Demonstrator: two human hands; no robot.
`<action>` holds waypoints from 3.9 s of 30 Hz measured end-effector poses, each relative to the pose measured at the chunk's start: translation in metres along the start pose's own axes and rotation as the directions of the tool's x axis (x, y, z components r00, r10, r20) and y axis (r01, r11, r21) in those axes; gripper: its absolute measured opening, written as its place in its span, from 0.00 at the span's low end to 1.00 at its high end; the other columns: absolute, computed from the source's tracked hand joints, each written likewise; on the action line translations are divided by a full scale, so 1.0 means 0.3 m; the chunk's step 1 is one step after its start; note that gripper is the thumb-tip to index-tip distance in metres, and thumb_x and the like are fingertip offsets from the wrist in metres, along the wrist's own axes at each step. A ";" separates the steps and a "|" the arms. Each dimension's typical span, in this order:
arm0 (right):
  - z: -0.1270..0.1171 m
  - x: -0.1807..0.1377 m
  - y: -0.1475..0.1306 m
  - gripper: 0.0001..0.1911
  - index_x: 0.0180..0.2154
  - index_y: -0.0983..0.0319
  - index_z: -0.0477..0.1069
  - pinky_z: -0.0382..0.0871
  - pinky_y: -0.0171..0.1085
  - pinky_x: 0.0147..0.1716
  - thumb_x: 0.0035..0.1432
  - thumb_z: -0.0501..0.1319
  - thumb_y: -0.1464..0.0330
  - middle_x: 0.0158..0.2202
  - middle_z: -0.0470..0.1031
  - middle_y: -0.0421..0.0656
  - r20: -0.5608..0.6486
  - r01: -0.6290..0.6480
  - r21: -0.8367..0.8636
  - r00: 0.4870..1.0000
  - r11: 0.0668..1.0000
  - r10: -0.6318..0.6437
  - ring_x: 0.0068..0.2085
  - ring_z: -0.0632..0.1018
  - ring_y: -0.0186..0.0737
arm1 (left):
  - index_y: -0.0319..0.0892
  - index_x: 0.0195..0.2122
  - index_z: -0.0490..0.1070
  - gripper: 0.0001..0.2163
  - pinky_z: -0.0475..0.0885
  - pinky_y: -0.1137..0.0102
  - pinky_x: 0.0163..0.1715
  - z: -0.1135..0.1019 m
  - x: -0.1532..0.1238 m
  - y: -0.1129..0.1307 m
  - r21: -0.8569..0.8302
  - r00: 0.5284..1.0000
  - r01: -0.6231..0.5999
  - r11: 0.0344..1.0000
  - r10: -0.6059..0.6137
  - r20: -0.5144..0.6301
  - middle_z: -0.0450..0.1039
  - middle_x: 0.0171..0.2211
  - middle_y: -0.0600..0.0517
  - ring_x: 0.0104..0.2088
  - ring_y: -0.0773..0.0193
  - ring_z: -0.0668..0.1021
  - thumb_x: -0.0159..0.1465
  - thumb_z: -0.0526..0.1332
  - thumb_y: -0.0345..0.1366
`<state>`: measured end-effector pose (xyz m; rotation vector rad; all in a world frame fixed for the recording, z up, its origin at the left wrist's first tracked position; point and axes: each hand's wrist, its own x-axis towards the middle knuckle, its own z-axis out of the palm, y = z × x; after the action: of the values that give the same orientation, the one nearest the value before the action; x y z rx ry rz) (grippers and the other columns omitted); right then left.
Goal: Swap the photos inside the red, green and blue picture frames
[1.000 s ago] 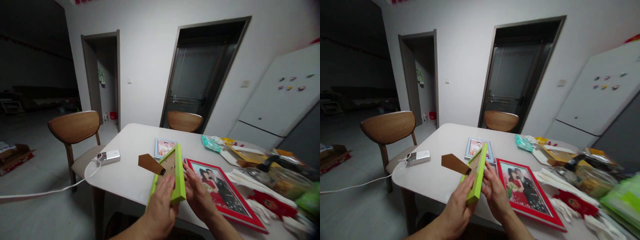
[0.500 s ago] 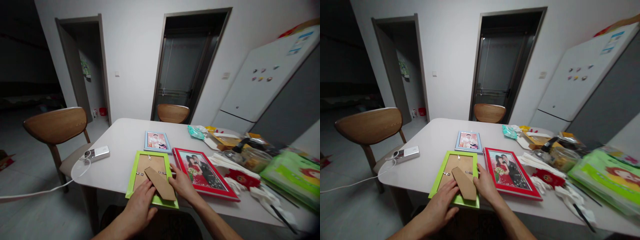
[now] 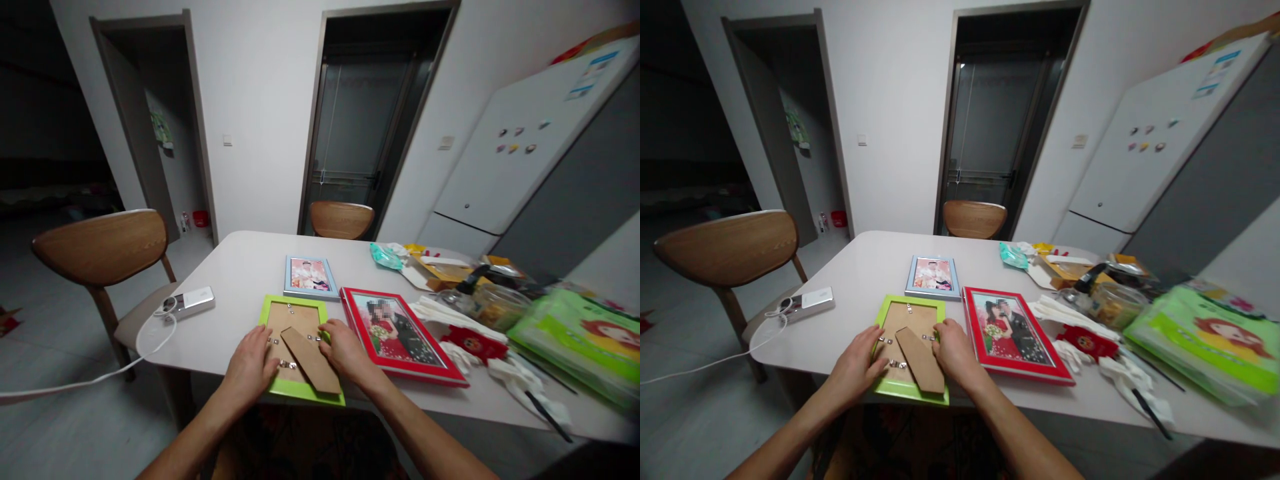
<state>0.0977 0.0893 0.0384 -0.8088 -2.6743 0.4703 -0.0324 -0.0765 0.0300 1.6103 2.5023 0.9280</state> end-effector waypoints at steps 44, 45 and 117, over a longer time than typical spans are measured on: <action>0.134 0.171 -0.124 0.13 0.35 0.62 0.71 0.56 0.31 0.36 0.54 0.49 0.67 0.33 0.70 0.44 -0.086 0.041 -0.095 0.995 0.995 -0.049 0.37 0.68 0.36 | 0.29 0.49 0.59 0.25 0.58 0.65 0.52 0.076 0.011 -0.074 -0.122 0.989 0.082 0.989 -0.096 -0.116 0.62 0.50 0.40 0.50 0.59 0.64 0.47 0.49 0.22; 0.133 0.187 -0.109 0.13 0.34 0.62 0.71 0.56 0.32 0.36 0.54 0.49 0.67 0.32 0.70 0.45 -0.087 0.011 -0.114 0.996 0.993 -0.021 0.36 0.68 0.36 | 0.28 0.49 0.59 0.25 0.57 0.65 0.53 0.074 0.012 -0.071 -0.115 0.989 0.084 0.990 -0.096 -0.110 0.62 0.50 0.40 0.51 0.59 0.64 0.47 0.49 0.22; 0.030 -0.053 -0.001 0.24 0.49 0.70 0.59 0.59 0.37 0.42 0.48 0.49 0.73 0.40 0.66 0.54 0.030 -0.098 -0.182 0.994 0.978 0.106 0.41 0.69 0.44 | 0.34 0.49 0.59 0.22 0.62 0.67 0.41 -0.151 0.029 -0.281 -0.212 0.876 0.444 0.870 -0.472 -0.102 0.70 0.41 0.42 0.42 0.55 0.71 0.52 0.54 0.34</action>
<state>0.1067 0.0779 0.0275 -1.0019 -2.7511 0.2721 -0.1205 -0.1146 0.0284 0.8543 2.6198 1.1939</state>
